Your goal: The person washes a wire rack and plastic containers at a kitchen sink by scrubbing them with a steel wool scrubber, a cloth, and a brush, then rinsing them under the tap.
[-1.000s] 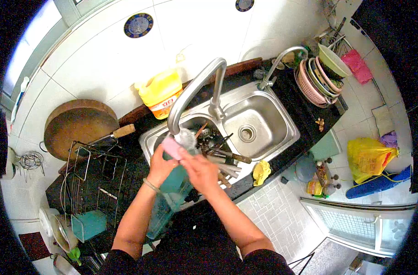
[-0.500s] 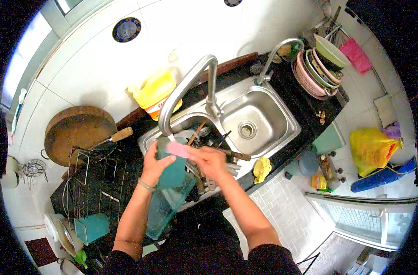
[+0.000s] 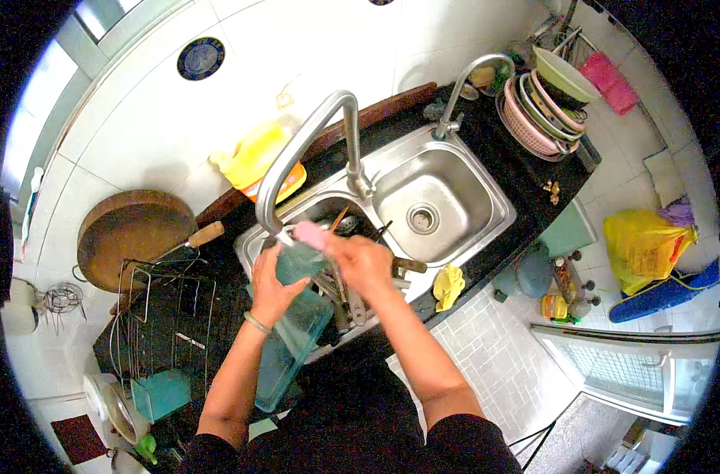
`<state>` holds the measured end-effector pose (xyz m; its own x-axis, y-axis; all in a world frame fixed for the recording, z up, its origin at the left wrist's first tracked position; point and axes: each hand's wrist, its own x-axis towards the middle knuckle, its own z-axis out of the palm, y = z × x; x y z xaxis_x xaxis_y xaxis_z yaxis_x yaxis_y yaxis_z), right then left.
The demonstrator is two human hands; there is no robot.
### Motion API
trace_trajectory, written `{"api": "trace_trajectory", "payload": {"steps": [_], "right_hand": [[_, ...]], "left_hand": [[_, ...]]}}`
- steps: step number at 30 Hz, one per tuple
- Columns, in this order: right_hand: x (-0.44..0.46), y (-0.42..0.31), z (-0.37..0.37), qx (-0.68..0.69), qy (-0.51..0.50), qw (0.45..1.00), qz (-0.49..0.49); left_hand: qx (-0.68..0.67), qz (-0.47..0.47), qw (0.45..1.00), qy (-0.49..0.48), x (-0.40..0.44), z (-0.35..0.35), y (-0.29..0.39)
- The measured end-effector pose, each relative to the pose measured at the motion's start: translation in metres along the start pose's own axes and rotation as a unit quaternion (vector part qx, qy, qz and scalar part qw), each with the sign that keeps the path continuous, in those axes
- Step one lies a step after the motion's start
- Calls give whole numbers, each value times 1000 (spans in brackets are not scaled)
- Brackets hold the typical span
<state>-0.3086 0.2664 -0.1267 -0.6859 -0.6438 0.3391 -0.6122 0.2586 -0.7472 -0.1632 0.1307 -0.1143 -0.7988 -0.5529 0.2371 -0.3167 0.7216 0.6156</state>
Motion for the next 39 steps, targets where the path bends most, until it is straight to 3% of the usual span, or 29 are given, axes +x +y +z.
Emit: {"api": "trace_trajectory", "payload": {"steps": [2,4,6,8,9,10,13,15,16,18,20,22,24,27,29,31,32,34,35,37,39], "right_hand": [[0,-8,-17,0,-3,997,76],[-10,-21,-8,99,30,995,-5],[-15,-19,3,81,0,995,-59],[-9,-9,5,109,11,993,-31],[-7,1,-6,60,-18,996,71],[-7,22,-7,90,4,991,102],[-10,26,-16,143,33,978,149],[-12,9,-1,203,35,976,65],[-11,-19,-7,125,-34,990,54],[-14,-44,8,164,-38,985,28],[-9,-10,7,153,1,987,56],[-5,33,-8,11,-15,998,62],[-8,43,-20,93,25,988,120],[-6,-6,-12,121,11,991,53],[-5,-16,-8,141,-11,990,4],[-1,-18,-8,75,-76,994,-31],[3,3,-10,112,-36,993,-4],[4,32,-33,-10,-85,989,120],[2,35,-33,-9,-85,989,121],[-9,37,-35,198,5,969,146],[-9,2,-29,271,-6,948,165]], "left_hand": [[-28,4,999,26,1,-3,1],[-32,7,999,26,3,3,-2],[-35,15,999,23,3,5,-3],[-73,-7,997,27,4,-2,5],[-127,-49,990,32,0,-5,4],[-126,-47,990,33,-1,-9,1],[-205,-90,975,-4,-6,-16,1],[-200,-72,977,4,-3,-9,2],[-195,-54,979,13,-2,-5,1],[-212,-53,975,27,-3,6,-7],[-228,-50,971,43,-5,7,-14],[-399,-93,912,27,-12,1,-20],[-387,-82,918,23,-8,-5,-21],[-348,-96,932,1,-7,1,-26],[-273,-21,962,17,-1,6,-23],[-307,-42,951,2,0,-3,-17],[-343,-64,937,-7,1,-7,-15],[-334,-83,939,6,-3,-13,-22],[-386,-96,918,-7,-4,-18,-21],[-439,-114,891,-19,-8,-21,-17],[-470,-143,870,-48,-6,-20,-15]]}}
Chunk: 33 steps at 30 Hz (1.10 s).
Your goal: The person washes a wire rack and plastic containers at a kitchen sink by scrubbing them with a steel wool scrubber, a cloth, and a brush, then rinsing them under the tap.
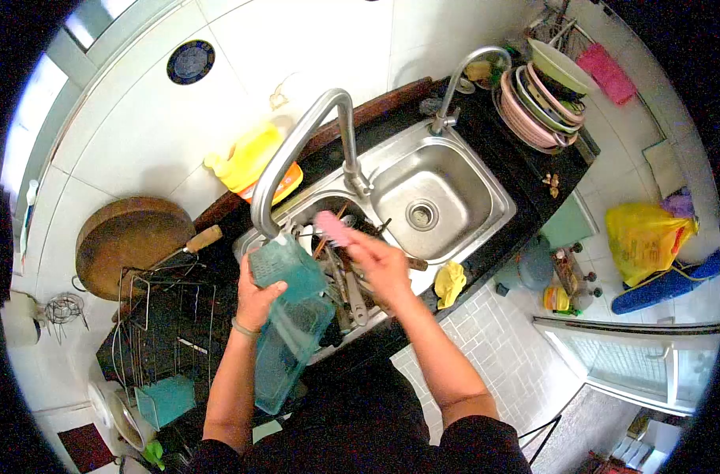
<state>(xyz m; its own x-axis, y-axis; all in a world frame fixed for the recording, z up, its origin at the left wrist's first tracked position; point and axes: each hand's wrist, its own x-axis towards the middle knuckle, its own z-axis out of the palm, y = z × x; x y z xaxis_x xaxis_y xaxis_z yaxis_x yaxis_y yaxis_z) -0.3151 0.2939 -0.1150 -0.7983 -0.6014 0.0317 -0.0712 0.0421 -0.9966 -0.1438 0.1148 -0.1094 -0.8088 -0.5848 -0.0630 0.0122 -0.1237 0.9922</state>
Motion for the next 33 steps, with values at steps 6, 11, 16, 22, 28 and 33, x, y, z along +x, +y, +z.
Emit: {"api": "trace_trajectory", "payload": {"steps": [6,11,16,22,28,33], "right_hand": [[1,2,57,-22,-30,997,-65],[25,12,41,-99,16,995,22],[3,-28,57,11,-69,997,-20],[18,24,36,-73,-20,997,21],[3,-16,68,-26,-56,996,-60],[-28,15,16,-112,-103,985,-81]], "left_hand": [[-98,-15,995,20,7,8,-10],[-222,-28,975,1,1,7,-8],[-236,-51,970,-17,4,1,-22],[-316,-35,948,-21,3,-5,-14],[-340,-128,931,22,12,4,-33],[-414,-162,893,69,23,-11,-36]]}}
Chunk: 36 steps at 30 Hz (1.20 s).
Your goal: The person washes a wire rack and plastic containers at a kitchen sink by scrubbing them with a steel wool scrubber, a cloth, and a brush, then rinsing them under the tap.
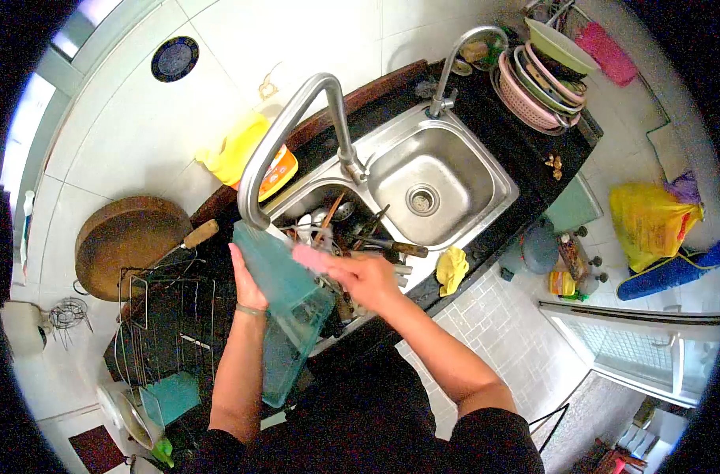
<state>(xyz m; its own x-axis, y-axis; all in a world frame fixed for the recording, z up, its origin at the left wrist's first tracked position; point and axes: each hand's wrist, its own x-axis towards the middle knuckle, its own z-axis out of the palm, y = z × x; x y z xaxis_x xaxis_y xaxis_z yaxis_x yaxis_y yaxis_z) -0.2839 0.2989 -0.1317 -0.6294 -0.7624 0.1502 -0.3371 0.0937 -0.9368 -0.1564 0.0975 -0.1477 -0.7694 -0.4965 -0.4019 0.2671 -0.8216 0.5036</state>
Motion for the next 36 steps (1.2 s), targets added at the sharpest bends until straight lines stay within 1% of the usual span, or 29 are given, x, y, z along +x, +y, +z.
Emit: {"api": "trace_trajectory", "payload": {"steps": [2,4,5,6,7,8,9,10,12,13,14,16,17,18,19,20,21,22,23,24,26,27,30,31,32,33,34,35,36], "right_hand": [[3,-5,-4,-14,-15,1000,-4],[20,-17,6,-10,65,997,-31],[29,-24,9,26,93,994,-50],[32,-34,7,29,96,994,-51],[31,-45,4,9,73,995,-72],[31,-50,3,-12,48,994,-93],[32,-45,9,30,51,991,-124],[37,-33,10,28,50,991,-123],[60,-10,6,-78,36,996,-7],[70,-14,4,-18,51,999,3],[70,-14,5,-18,53,998,2],[58,-12,8,-41,18,999,17],[45,-11,10,-49,18,998,-37],[31,-12,14,21,13,1000,-5],[33,-11,13,-1,21,1000,17],[33,-11,14,-20,29,998,44],[43,-2,16,11,55,997,55],[62,5,13,41,81,994,57],[70,8,11,-3,69,995,72],[70,9,11,-2,73,995,68],[54,0,7,-55,73,995,30],[41,-7,4,-25,60,997,42],[25,-15,13,-44,47,997,32],[37,-6,10,-117,0,986,123],[51,0,14,-40,93,994,48],[57,3,13,-39,91,994,38],[60,-8,11,-37,90,995,32],[54,-14,12,-34,93,995,31],[39,-20,13,-48,59,997,32]], "left_hand": [[11,-18,1000,9,7,-4,1],[27,-38,999,15,11,5,-5],[38,-18,999,17,12,22,-11],[49,2,999,22,13,33,-13],[73,-2,996,48,17,28,-13],[74,-4,996,48,19,21,-12],[74,-52,996,16,20,14,-10],[71,-100,992,-15,20,10,-12],[73,-89,993,-1,18,21,-30],[75,-75,994,16,16,26,-36],[77,-75,994,14,14,28,-35],[84,-81,993,-15,10,32,-34],[80,-80,993,-16,8,38,-33],[66,-84,994,14,7,45,-32],[52,-90,994,46,5,47,-33],[51,-95,993,51,4,34,-37],[57,-127,990,-16,8,15,-39],[63,-152,982,-89,11,17,-37],[91,-121,988,-15,8,21,-43],[95,-119,988,-18,9,24,-41],[112,-86,990,30,6,28,-44],[105,-86,990,32,6,29,-43],[62,-111,992,20,7,27,-40],[50,-148,988,18,10,26,-41],[40,-182,982,15,13,24,-42],[61,-138,988,28,14,17,-48],[67,-137,988,29,13,18,-44],[58,-98,993,27,15,23,-41],[44,-59,997,25,15,28,-42]]}}
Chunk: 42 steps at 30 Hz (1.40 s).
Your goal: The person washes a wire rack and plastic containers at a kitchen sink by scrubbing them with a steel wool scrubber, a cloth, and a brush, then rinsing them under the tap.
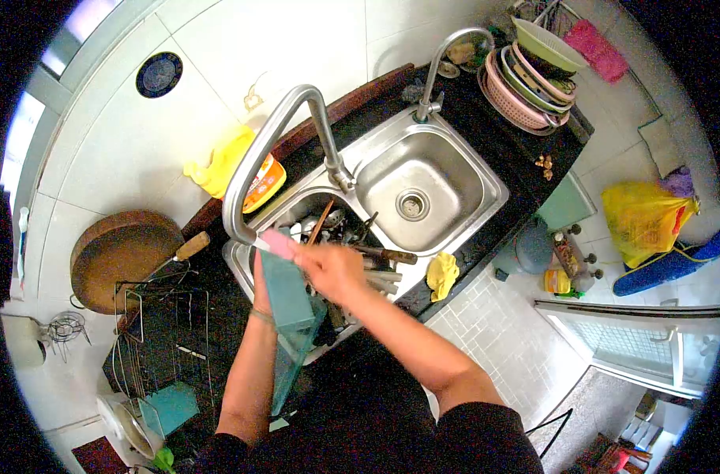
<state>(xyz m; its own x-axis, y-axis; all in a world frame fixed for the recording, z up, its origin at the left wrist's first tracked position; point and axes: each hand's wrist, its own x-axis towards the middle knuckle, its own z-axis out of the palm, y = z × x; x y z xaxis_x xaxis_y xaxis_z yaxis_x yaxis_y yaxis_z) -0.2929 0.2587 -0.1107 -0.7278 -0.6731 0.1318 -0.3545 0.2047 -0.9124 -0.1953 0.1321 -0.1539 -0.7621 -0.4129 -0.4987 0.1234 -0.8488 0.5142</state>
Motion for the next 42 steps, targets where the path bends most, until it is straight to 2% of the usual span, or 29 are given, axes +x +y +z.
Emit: {"api": "trace_trajectory", "payload": {"steps": [2,4,5,6,8,10,11,12,13,14,15,17,18,20,21,22,24,25,27,28,30,31,33,34,36,37,39,41,42], "right_hand": [[-14,-15,-11,3,-52,999,12],[-4,-6,-5,-38,-42,996,68],[11,8,-1,22,-27,997,67],[25,20,2,10,-1,999,35],[46,14,-12,-122,-39,983,131],[40,42,-22,-80,-19,985,154],[32,59,-28,7,-11,988,156],[18,64,-35,4,-21,987,156],[6,67,-40,63,7,986,154],[1,62,-42,123,34,981,148],[-6,56,-42,122,27,981,146],[-18,23,-45,222,8,971,92],[-23,22,-42,155,-16,987,42],[-26,-15,-48,-68,-100,991,-52],[-26,-9,-36,-157,-81,980,-95],[-23,0,-26,-158,-78,980,-91],[5,22,-15,-155,-8,987,-40],[20,29,-17,-177,-7,984,10],[37,43,-21,-201,2,975,96],[34,67,-18,-61,54,996,25],[15,61,-29,156,-9,975,157],[0,54,-34,154,-17,975,158],[-30,42,-40,226,-110,937,241],[-39,39,-36,287,-127,928,200],[-43,34,-31,239,-115,948,177],[-42,42,-25,238,-114,948,177],[-32,66,-12,66,-36,988,134],[-14,61,-22,75,-40,983,164],[-4,60,-29,83,-47,976,196]], "left_hand": [[-18,7,999,29,-8,21,6],[49,-61,996,-42,-11,3,10],[30,-84,994,-62,-5,-9,6],[33,-79,994,-64,-5,-8,5],[116,34,993,-8,-5,6,1],[68,18,997,33,-12,13,5],[34,-27,999,9,-9,12,10],[-2,-74,997,-10,-11,9,13],[-62,-118,991,-17,-12,6,16],[-68,-111,991,-16,-10,1,14],[-25,-84,996,12,-6,-6,10],[69,-38,996,34,-10,1,8],[69,-36,996,34,-12,5,7],[171,3,980,106,-12,12,5],[189,33,979,67,-8,4,0],[192,29,979,65,-10,5,-4],[280,49,957,63,-12,8,-10],[250,44,967,38,-10,3,-16],[206,50,975,63,-12,2,-18],[157,59,982,84,-10,2,-16],[132,57,986,82,-15,7,-3],[114,56,989,75,-17,8,4],[93,50,990,93,-14,1,6],[78,40,991,106,-13,-3,6],[80,51,992,83,-9,-11,2],[67,32,992,104,-5,-17,-1],[57,13,991,124,-9,-18,-1],[100,-58,981,159,-19,-8,7],[102,-60,980,158,-21,-6,12]]}}
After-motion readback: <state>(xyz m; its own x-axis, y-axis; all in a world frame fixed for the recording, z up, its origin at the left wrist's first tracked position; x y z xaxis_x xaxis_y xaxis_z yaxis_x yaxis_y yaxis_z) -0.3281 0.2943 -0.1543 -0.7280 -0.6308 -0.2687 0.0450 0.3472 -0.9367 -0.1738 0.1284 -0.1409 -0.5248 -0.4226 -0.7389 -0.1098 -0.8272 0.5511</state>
